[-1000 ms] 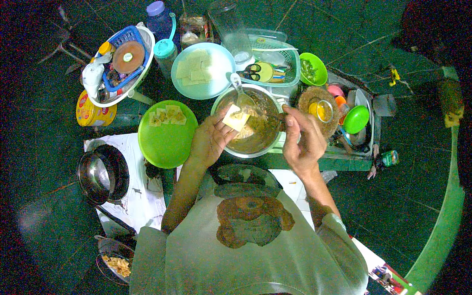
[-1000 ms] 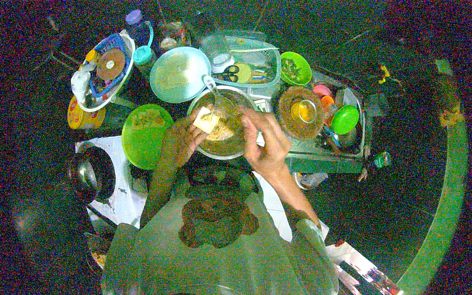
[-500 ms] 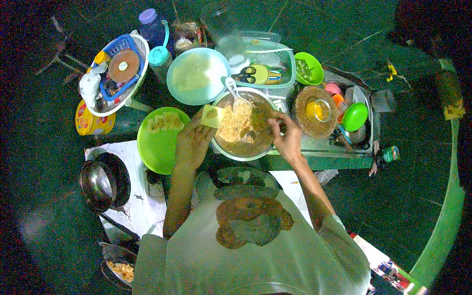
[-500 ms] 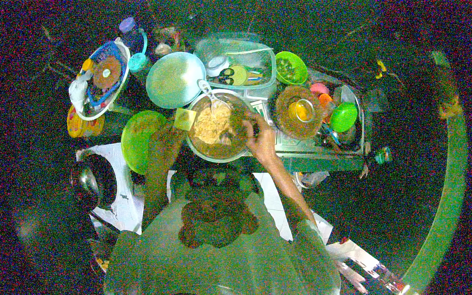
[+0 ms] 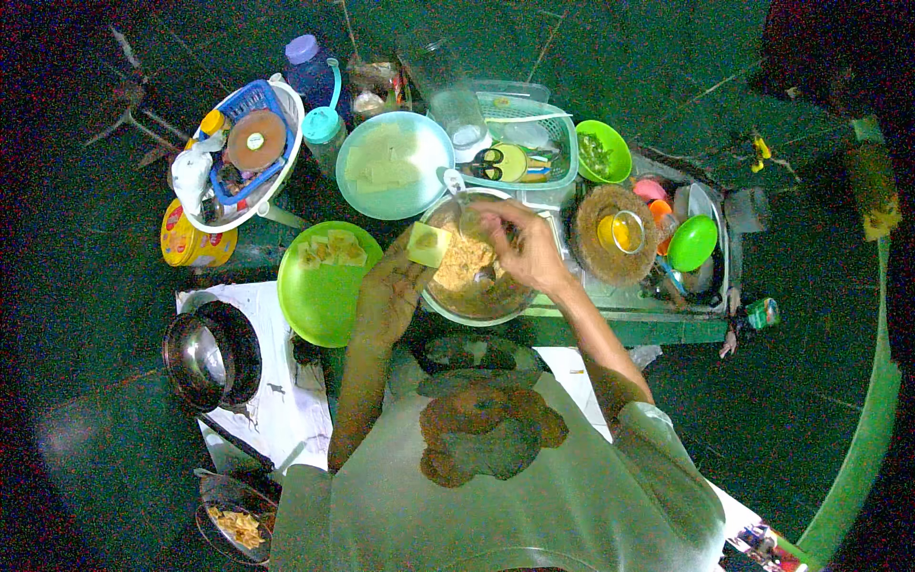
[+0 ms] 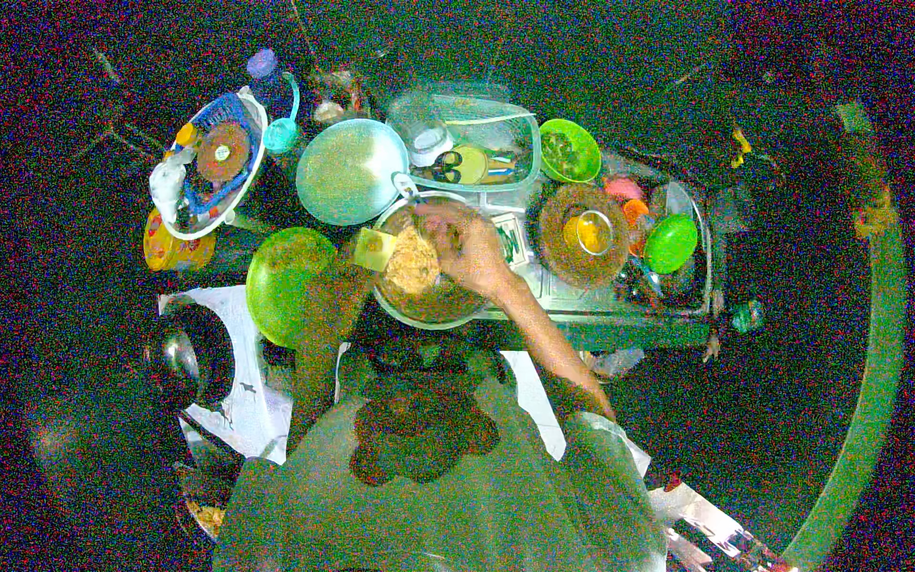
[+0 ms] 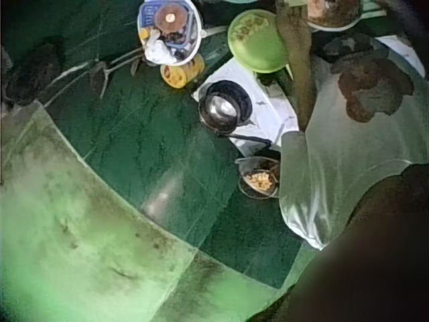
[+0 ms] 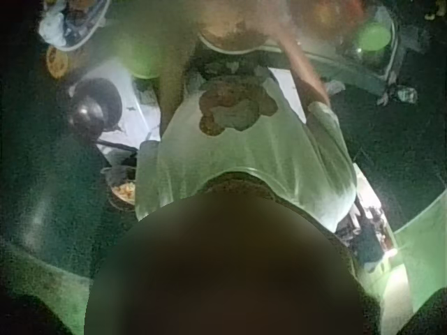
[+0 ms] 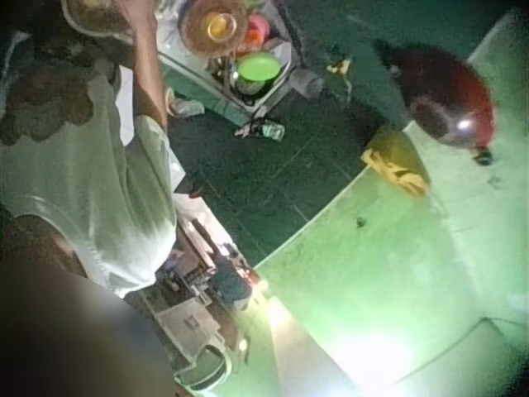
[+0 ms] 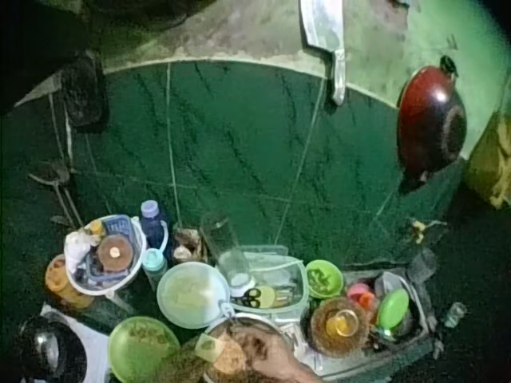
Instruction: The person assembles small food parcels by placing a square wrapper on a bowl, adding a spoonful of filling, folding the wrapper, and placing the finished parcel on a plate. The process is repeated multiple times.
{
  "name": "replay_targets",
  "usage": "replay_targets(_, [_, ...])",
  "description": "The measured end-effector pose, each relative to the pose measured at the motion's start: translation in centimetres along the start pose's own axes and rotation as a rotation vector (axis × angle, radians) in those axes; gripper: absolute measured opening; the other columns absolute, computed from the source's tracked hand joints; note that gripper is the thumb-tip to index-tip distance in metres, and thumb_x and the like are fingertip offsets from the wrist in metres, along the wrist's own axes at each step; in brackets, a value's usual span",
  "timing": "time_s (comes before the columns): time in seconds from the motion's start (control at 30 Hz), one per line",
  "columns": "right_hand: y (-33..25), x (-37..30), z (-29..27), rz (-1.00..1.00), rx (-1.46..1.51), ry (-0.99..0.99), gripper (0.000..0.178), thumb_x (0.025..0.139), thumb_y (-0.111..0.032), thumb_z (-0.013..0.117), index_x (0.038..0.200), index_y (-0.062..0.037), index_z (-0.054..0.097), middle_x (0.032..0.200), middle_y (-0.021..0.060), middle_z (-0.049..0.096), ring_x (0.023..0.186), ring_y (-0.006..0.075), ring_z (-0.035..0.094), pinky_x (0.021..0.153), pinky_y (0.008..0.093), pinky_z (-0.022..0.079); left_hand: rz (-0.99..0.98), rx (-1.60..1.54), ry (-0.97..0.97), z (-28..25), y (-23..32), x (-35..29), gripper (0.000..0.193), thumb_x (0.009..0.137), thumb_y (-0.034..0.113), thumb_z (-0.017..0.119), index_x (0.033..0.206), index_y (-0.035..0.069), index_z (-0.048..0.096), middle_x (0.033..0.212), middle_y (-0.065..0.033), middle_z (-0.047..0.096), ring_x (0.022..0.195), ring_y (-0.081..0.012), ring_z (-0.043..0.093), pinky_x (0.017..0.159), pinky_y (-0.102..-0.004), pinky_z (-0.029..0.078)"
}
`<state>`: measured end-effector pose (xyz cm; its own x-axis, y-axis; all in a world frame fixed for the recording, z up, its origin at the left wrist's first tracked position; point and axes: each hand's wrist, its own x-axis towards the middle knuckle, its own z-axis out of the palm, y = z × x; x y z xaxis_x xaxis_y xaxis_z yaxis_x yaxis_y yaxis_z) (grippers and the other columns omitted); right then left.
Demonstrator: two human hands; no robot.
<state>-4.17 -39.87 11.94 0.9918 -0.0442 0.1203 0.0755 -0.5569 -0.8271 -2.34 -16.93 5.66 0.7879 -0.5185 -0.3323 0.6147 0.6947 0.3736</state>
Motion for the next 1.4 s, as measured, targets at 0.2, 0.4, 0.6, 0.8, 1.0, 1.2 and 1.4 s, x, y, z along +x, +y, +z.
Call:
replay_targets(0.2, [0.9,-1.6,0.4,0.144,0.317,-0.194,0.038,0.081,-0.007,0.075,0.118,-0.0067,0.067,0.114,0.0051,0.068,0.094,0.0156,0.063,0.088,0.0315,0.051,-0.034,0.089,0.002,0.9,-1.6,0.7,0.047,0.098,0.005,0.051,0.145,-0.001,0.043,0.140,-0.0142,0.054,0.129,-0.0229,0.053,0.109,-0.0363,0.046])
replay_targets(0.4, [1.3,-3.9,2.1,0.250,0.602,-0.020,0.047,0.078,-0.008,0.083,0.121,-0.0065,0.066,0.100,0.0018,0.071,0.091,0.0133,0.066,0.088,0.0299,0.053,0.027,0.349,-0.002,2.8,-2.0,0.2,0.046,0.100,0.002,0.050,0.146,0.001,0.044,0.144,-0.0122,0.050,0.131,-0.0218,0.052,0.110,-0.0344,0.045])
replay_targets(0.6, [1.4,-5.4,3.1,0.260,0.665,0.132,0.044,0.078,-0.008,0.084,0.118,-0.0081,0.068,0.098,0.0021,0.072,0.090,0.0128,0.066,0.087,0.0303,0.054,0.177,0.827,0.004,5.3,-2.5,-1.2,0.044,0.101,0.003,0.050,0.144,0.006,0.050,0.147,-0.0095,0.048,0.132,-0.0182,0.048,0.109,-0.0299,0.042])
replay_targets(0.8, [0.8,-5.6,2.7,0.163,0.556,0.177,0.038,0.079,-0.008,0.083,0.114,-0.0069,0.069,0.100,0.0040,0.071,0.088,0.0120,0.065,0.082,0.0286,0.054,0.174,0.979,0.003,5.7,-2.7,-1.2,0.043,0.102,0.005,0.048,0.145,0.010,0.051,0.146,-0.0123,0.050,0.131,-0.0194,0.047,0.106,-0.0312,0.040])
replay_targets(1.0, [-0.5,-5.7,1.8,0.089,0.416,0.170,0.038,0.081,0.005,0.077,0.117,-0.0004,0.066,0.099,0.0027,0.062,0.089,0.0101,0.062,0.082,0.0242,0.052,0.332,1.210,-0.086,5.8,-2.5,-1.4,0.045,0.101,0.005,0.048,0.146,0.012,0.050,0.147,-0.0142,0.048,0.132,-0.0231,0.048,0.107,-0.0329,0.040])
replay_targets(1.2, [-1.0,-5.7,1.3,0.067,0.330,0.181,0.038,0.081,0.004,0.077,0.117,0.0000,0.067,0.099,0.0039,0.062,0.090,0.0108,0.063,0.083,0.0245,0.052,0.342,1.004,-0.336,6.9,-1.9,-2.0,0.056,0.097,0.000,0.051,0.151,0.007,0.039,0.151,-0.0142,0.042,0.136,-0.0248,0.045,0.112,-0.0352,0.038])
replay_targets(1.4, [-0.8,-6.1,1.1,0.016,0.297,0.143,0.045,0.081,0.006,0.075,0.124,0.0005,0.063,0.106,0.0069,0.066,0.092,0.0114,0.064,0.085,0.0256,0.052,0.441,1.156,-0.314,6.6,-2.1,-1.7,0.060,0.094,-0.005,0.055,0.151,0.006,0.039,0.154,-0.0150,0.034,0.137,-0.0253,0.044,0.109,-0.0344,0.042])
